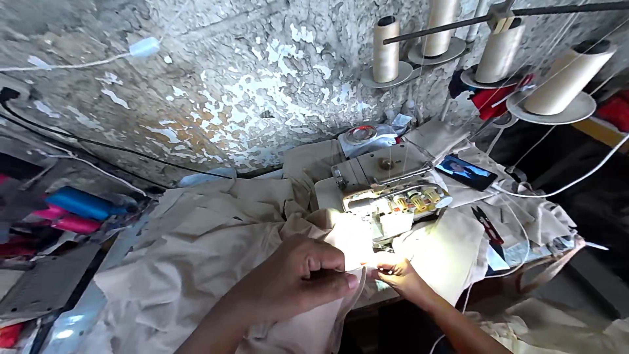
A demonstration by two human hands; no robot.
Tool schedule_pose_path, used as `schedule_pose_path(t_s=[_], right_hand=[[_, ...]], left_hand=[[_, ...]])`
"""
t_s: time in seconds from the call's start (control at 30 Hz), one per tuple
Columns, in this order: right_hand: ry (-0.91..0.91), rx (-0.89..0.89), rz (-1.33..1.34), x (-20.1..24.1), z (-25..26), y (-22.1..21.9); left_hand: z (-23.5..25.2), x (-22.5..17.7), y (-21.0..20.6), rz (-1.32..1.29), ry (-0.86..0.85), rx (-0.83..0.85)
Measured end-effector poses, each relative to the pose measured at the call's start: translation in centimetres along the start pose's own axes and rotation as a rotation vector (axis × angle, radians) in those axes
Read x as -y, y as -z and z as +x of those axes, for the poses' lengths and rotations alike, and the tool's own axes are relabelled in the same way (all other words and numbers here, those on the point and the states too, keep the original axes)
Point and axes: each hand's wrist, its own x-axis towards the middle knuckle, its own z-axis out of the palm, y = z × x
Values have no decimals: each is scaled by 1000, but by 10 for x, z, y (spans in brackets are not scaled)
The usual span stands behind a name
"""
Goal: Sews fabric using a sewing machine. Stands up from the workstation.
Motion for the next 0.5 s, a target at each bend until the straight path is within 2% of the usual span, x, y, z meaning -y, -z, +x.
schedule_pose_path(t_s=[0.5], right_hand=[[31, -35, -74, -8, 9, -1]], left_hand=[[1, 1, -7, -6, -24, 31]])
